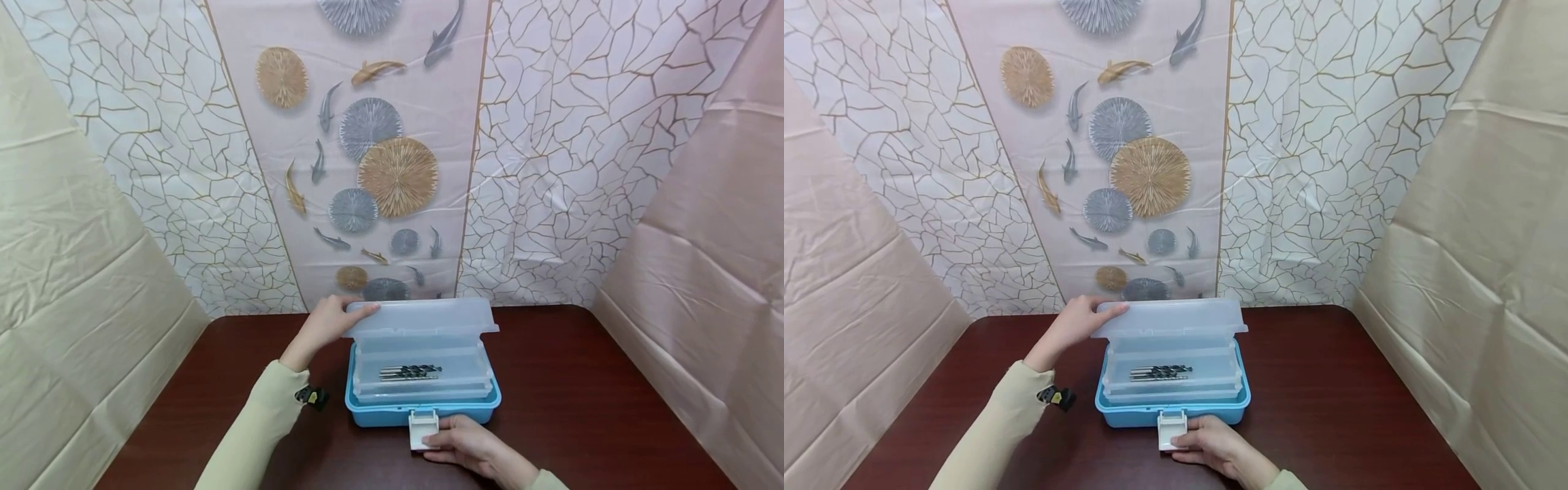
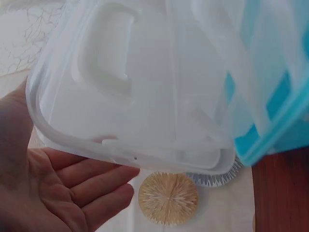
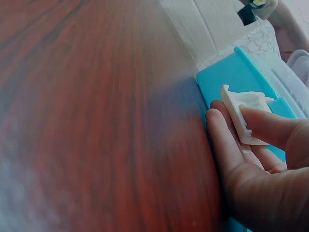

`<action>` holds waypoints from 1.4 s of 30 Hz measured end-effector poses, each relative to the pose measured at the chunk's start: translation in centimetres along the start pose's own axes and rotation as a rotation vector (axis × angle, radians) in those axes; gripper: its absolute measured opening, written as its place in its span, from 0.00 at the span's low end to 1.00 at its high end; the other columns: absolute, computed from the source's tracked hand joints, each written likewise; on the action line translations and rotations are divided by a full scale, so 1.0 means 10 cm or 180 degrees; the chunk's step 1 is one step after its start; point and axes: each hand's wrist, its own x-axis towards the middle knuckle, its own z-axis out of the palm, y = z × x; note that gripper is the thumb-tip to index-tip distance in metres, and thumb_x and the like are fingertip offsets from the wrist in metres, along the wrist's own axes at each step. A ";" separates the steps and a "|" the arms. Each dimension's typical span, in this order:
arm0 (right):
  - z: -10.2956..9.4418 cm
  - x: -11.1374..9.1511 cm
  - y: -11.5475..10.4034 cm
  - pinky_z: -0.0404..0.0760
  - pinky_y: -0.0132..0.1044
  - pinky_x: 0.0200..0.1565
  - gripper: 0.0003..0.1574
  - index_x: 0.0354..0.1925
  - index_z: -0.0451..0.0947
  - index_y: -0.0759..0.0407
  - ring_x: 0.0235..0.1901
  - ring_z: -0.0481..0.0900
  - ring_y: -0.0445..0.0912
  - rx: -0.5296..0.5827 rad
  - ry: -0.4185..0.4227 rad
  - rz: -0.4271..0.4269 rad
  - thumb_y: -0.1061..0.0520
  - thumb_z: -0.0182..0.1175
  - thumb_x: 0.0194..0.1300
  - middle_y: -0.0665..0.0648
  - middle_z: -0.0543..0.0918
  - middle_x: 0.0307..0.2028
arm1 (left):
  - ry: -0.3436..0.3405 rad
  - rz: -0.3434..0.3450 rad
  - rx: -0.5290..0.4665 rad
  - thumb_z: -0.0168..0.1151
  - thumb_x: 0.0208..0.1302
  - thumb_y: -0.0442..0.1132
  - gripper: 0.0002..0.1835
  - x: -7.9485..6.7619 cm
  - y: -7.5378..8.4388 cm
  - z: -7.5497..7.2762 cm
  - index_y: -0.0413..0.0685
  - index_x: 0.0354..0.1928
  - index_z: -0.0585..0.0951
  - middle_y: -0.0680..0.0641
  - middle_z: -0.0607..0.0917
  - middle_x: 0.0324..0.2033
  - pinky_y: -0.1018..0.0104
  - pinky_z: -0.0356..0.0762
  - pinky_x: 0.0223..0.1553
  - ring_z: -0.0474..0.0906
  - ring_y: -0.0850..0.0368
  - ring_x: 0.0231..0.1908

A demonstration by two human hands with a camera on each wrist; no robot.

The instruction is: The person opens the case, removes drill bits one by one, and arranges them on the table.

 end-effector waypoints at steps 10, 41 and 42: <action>0.04 -0.02 0.01 0.84 0.44 0.51 0.16 0.53 0.78 0.77 0.44 0.86 0.50 -0.0006 0.0030 0.0007 0.71 0.61 0.67 0.63 0.85 0.42 | -0.0281 -0.0524 -0.0714 0.60 0.55 0.78 0.47 0.29 -0.01 -0.11 0.40 0.55 0.84 0.40 0.82 0.57 0.46 0.77 0.55 0.78 0.46 0.54; 0.02 -0.02 0.03 0.84 0.44 0.52 0.17 0.54 0.77 0.77 0.45 0.86 0.51 0.0052 -0.0024 0.0054 0.70 0.60 0.68 0.65 0.84 0.44 | -0.0629 -0.1000 -0.2240 0.62 0.68 0.60 0.41 0.77 -0.21 -0.17 0.44 0.75 0.66 0.43 0.65 0.72 0.50 0.73 0.63 0.69 0.45 0.65; 0.02 -0.02 0.02 0.84 0.44 0.52 0.17 0.54 0.77 0.77 0.45 0.86 0.51 0.0052 -0.0026 0.0054 0.70 0.60 0.68 0.64 0.84 0.44 | -0.0631 -0.1008 -0.2272 0.62 0.69 0.60 0.40 0.78 -0.21 -0.16 0.44 0.74 0.67 0.42 0.67 0.71 0.50 0.74 0.62 0.71 0.45 0.63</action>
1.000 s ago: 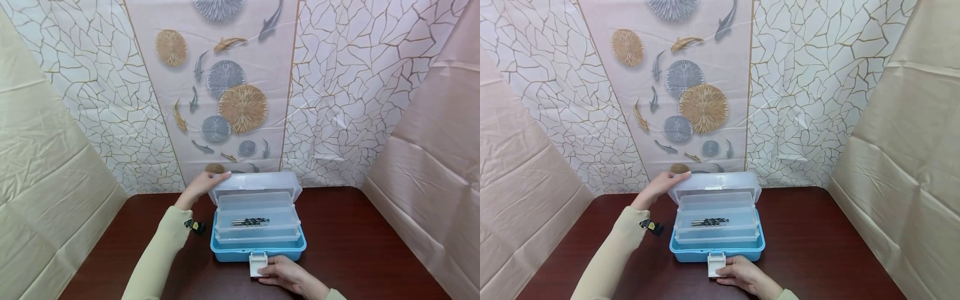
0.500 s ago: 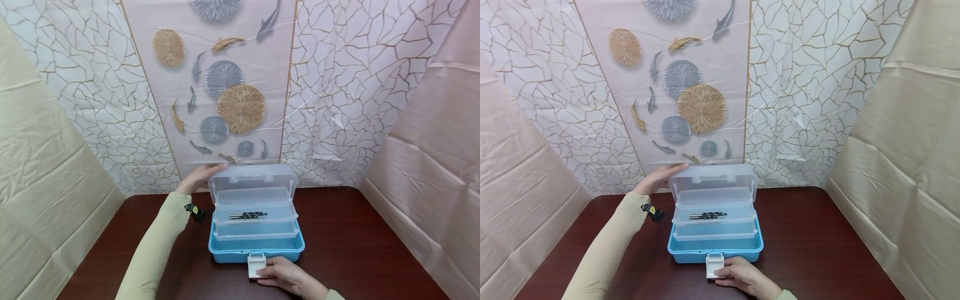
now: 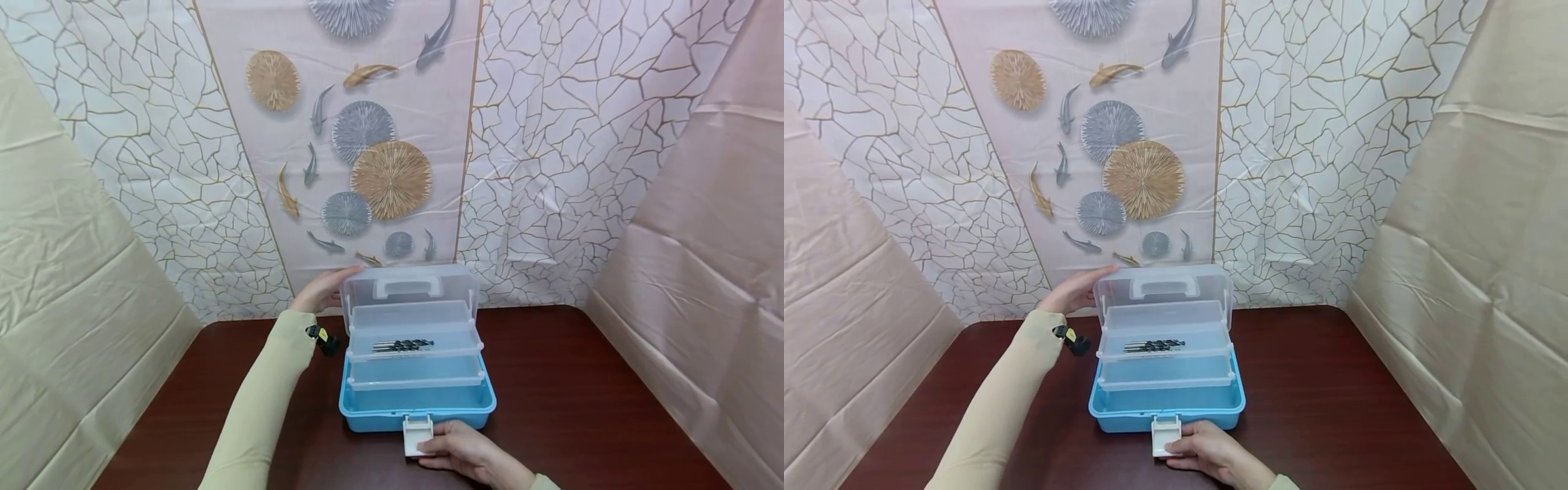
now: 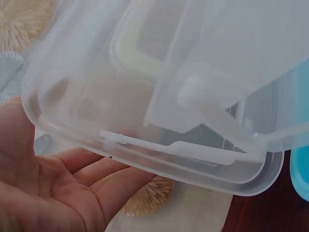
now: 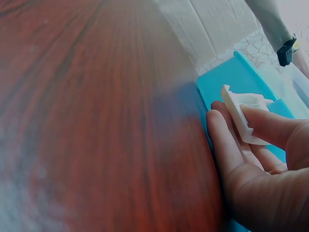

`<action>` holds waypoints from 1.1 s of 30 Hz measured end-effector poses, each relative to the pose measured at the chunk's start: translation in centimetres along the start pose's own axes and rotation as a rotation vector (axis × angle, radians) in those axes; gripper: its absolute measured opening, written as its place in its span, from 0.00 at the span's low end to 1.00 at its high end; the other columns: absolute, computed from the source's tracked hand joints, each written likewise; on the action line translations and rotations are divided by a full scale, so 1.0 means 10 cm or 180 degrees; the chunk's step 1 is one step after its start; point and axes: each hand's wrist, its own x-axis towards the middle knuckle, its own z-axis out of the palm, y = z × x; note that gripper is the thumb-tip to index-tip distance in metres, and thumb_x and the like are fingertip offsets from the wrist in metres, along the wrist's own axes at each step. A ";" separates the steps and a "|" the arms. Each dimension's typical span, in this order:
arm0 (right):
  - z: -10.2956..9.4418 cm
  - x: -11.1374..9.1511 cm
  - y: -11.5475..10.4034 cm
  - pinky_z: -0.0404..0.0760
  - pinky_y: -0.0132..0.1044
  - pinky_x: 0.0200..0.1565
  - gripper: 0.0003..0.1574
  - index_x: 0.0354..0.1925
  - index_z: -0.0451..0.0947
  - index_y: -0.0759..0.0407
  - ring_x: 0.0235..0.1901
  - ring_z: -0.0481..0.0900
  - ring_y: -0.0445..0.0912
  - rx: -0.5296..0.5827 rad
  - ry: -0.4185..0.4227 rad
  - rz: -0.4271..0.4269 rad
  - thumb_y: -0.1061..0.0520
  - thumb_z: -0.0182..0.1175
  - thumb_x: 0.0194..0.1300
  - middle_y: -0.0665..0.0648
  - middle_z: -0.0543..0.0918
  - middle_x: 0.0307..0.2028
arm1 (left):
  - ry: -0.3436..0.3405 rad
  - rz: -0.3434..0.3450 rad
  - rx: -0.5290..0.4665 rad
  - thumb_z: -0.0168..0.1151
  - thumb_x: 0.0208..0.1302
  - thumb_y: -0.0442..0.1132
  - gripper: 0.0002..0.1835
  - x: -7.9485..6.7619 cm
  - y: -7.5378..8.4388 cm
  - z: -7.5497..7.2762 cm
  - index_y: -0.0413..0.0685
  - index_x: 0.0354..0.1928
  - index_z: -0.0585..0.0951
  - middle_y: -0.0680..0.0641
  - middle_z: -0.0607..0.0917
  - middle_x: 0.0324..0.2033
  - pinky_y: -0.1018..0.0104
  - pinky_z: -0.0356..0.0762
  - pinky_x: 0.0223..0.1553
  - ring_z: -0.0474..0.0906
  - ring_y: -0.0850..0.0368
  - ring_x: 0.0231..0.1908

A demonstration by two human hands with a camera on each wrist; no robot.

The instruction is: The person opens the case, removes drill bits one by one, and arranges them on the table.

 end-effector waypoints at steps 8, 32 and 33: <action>0.01 -0.01 0.00 0.84 0.44 0.52 0.17 0.54 0.77 0.77 0.45 0.86 0.50 0.0005 0.0006 -0.0024 0.70 0.60 0.68 0.64 0.84 0.43 | 0.0010 -0.0129 -0.0185 0.59 0.71 0.61 0.42 0.07 -0.04 -0.01 0.45 0.77 0.61 0.43 0.73 0.60 0.55 0.78 0.56 0.78 0.49 0.51; 0.00 0.00 0.00 0.83 0.45 0.53 0.18 0.55 0.76 0.78 0.46 0.86 0.51 -0.0017 -0.0011 -0.0010 0.70 0.60 0.68 0.64 0.84 0.43 | -0.0005 -0.0016 -0.0570 0.35 0.83 0.55 0.33 0.19 -0.36 0.01 0.37 0.74 0.60 0.29 0.71 0.65 0.49 0.72 0.65 0.74 0.41 0.62; 0.00 0.00 0.00 0.83 0.45 0.53 0.18 0.55 0.76 0.78 0.46 0.86 0.51 -0.0022 -0.0022 -0.0019 0.70 0.60 0.68 0.64 0.84 0.44 | -0.0034 -0.0044 -0.0578 0.34 0.83 0.56 0.33 0.18 -0.36 0.01 0.36 0.75 0.60 0.29 0.70 0.66 0.48 0.71 0.65 0.71 0.40 0.64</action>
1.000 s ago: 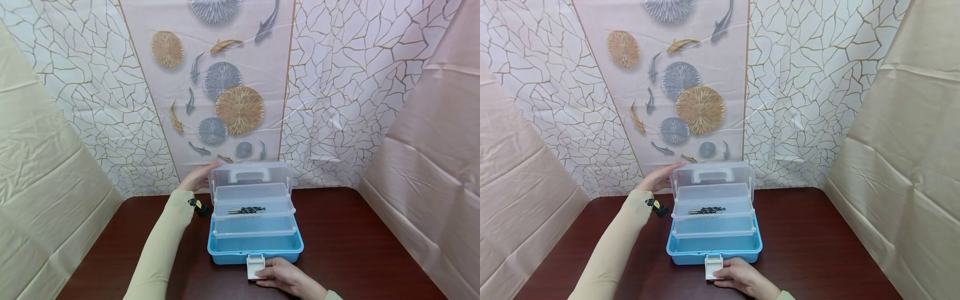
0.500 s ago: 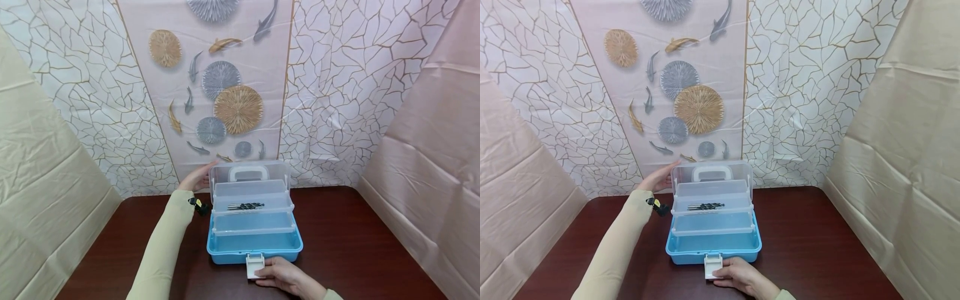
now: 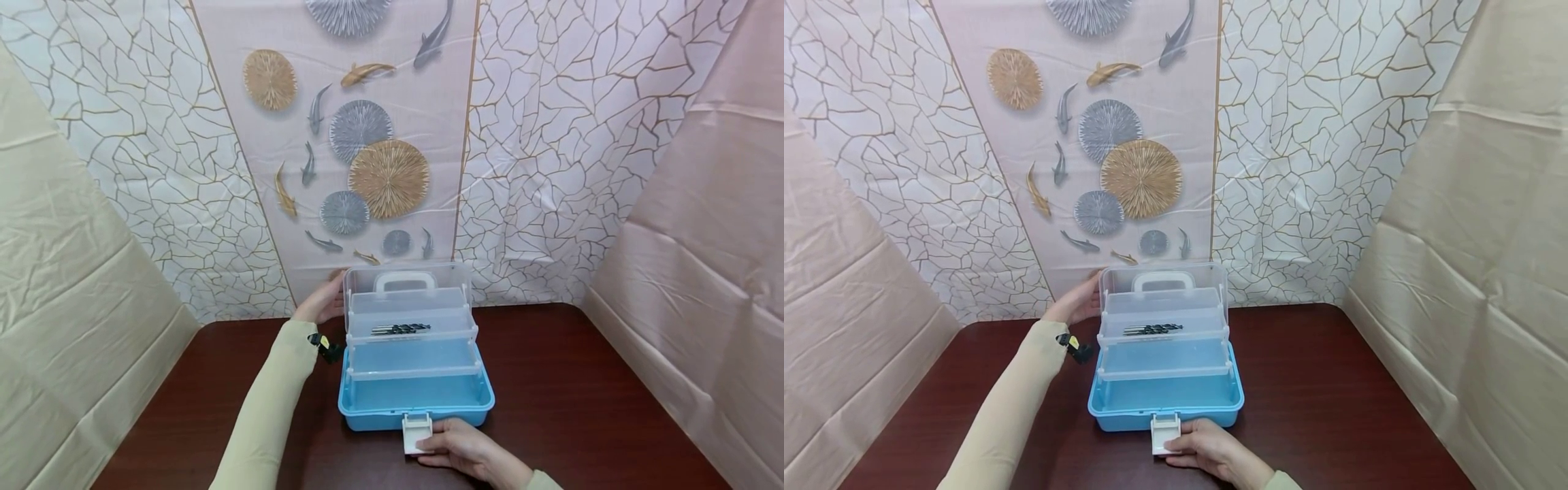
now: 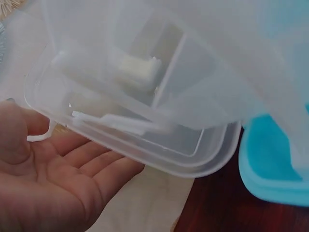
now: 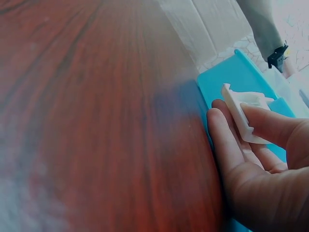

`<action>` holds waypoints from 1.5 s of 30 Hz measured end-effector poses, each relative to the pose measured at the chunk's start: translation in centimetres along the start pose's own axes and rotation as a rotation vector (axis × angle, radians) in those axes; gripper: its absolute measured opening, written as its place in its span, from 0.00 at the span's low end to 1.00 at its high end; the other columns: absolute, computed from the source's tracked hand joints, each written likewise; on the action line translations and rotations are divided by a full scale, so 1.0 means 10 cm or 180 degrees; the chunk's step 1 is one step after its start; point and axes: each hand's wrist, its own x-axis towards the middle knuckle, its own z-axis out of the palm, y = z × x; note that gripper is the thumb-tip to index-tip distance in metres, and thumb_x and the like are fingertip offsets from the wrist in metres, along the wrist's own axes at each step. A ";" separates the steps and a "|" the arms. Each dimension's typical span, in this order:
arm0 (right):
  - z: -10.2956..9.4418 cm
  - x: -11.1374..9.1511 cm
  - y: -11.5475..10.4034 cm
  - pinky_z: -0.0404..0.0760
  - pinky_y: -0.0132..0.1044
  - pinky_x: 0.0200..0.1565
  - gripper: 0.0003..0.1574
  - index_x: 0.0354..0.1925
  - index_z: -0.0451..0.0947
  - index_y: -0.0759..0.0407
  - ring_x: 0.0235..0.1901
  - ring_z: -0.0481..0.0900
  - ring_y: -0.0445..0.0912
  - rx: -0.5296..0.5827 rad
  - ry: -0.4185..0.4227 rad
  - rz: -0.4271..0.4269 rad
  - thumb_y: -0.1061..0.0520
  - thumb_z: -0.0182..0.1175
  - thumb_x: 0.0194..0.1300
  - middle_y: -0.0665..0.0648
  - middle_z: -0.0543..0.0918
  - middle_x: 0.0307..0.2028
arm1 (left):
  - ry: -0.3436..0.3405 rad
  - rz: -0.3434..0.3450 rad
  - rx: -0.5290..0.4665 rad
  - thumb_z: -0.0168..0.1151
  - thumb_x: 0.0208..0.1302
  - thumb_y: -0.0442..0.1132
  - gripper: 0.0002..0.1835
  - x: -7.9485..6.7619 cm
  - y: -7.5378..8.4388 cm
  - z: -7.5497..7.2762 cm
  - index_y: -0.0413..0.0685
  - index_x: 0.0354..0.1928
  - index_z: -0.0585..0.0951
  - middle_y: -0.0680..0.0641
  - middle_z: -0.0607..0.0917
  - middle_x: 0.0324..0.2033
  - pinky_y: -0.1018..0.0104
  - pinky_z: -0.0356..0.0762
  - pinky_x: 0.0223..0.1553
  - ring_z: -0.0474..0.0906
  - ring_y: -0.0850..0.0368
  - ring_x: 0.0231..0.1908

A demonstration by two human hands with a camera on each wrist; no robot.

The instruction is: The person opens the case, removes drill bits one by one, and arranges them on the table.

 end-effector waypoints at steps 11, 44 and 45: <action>-0.01 -0.03 0.01 0.83 0.44 0.53 0.17 0.53 0.77 0.77 0.45 0.85 0.50 -0.0054 0.0047 0.0007 0.70 0.60 0.67 0.64 0.83 0.44 | -0.0262 -0.0108 -0.0107 0.27 0.81 0.62 0.42 -0.01 -0.15 -0.03 0.33 0.78 0.49 0.28 0.59 0.73 0.45 0.60 0.71 0.57 0.36 0.73; 0.05 -0.13 0.07 0.82 0.45 0.55 0.18 0.55 0.77 0.76 0.48 0.85 0.53 0.0022 -0.0152 0.0061 0.70 0.59 0.69 0.64 0.83 0.46 | -0.0181 0.0247 0.0491 0.42 0.83 0.43 0.24 -0.06 -0.59 0.02 0.32 0.67 0.72 0.36 0.76 0.62 0.48 0.70 0.66 0.73 0.43 0.62; 0.05 -0.13 0.07 0.82 0.45 0.55 0.18 0.55 0.76 0.76 0.48 0.85 0.53 0.0019 -0.0149 0.0058 0.70 0.59 0.69 0.64 0.83 0.46 | -0.0202 0.0235 0.0515 0.42 0.83 0.42 0.24 -0.06 -0.60 0.02 0.32 0.67 0.73 0.36 0.77 0.62 0.48 0.70 0.66 0.73 0.44 0.62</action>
